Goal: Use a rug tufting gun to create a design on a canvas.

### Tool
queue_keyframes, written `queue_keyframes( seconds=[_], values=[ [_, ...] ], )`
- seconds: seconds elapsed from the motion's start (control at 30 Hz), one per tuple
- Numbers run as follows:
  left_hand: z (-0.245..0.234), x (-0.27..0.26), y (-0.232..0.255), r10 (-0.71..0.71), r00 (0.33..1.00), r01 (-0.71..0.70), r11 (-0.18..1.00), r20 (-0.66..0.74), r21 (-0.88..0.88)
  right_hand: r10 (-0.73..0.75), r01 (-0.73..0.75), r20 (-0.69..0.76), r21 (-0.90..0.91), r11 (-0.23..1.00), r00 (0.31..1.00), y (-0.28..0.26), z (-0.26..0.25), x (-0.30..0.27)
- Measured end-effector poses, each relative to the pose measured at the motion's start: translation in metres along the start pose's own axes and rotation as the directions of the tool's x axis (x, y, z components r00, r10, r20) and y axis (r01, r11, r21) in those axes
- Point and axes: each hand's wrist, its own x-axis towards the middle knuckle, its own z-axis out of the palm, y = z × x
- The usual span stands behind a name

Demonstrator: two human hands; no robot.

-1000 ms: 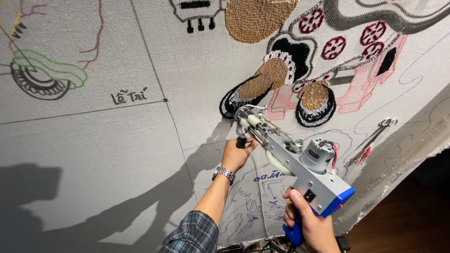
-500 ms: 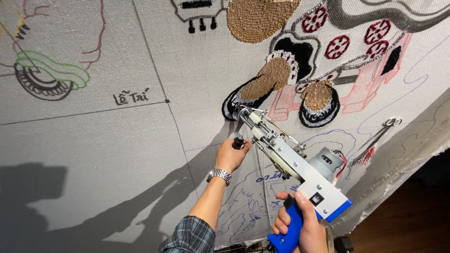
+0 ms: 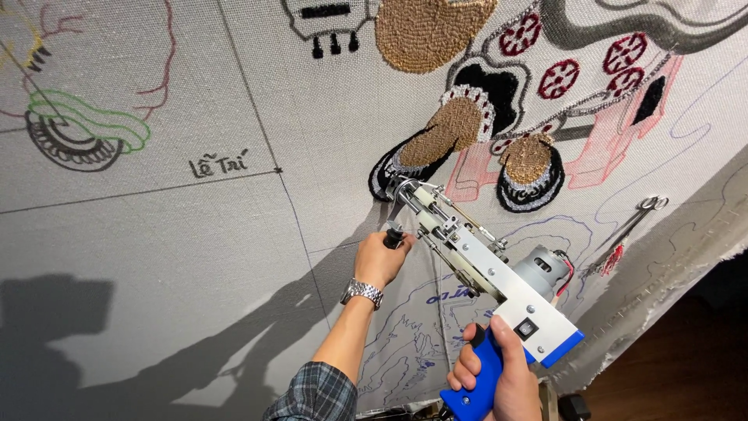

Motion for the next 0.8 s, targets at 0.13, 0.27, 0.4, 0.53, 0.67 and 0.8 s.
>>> queue_keyframes(
  seconds=[0.13, 0.27, 0.4, 0.53, 0.67, 0.8],
  values=[
    [-0.009, -0.007, 0.011, 0.007, 1.0, -0.007, 1.0, 0.0, 0.022, -0.014, 0.014, -0.006, 0.001, 1.0, 1.0, -0.001, 0.004, -0.004],
    [-0.012, -0.007, 0.011, 0.012, 1.0, -0.012, 0.999, 0.004, 0.038, -0.006, 0.005, -0.059, -0.006, 1.0, 0.998, -0.005, 0.015, -0.01],
    [-0.013, -0.006, 0.011, 0.071, 0.997, -0.071, 0.996, -0.013, 0.055, -0.025, 0.023, -0.047, -0.022, 0.999, 0.999, -0.004, 0.015, -0.01],
    [-0.01, -0.005, 0.008, 0.066, 0.998, -0.065, 0.996, -0.01, 0.054, -0.012, 0.012, 0.003, -0.018, 1.0, 1.0, -0.004, 0.006, -0.006],
    [0.016, 0.001, 0.0, 0.078, 0.997, -0.079, 0.996, -0.018, -0.042, -0.032, 0.031, -0.004, -0.075, 0.997, 0.999, -0.015, -0.013, 0.003],
    [0.06, 0.011, -0.018, 0.219, 0.967, -0.246, 0.933, -0.126, -0.262, -0.032, 0.044, 0.159, -0.077, 0.996, 0.987, -0.031, -0.057, 0.025]
  ],
)
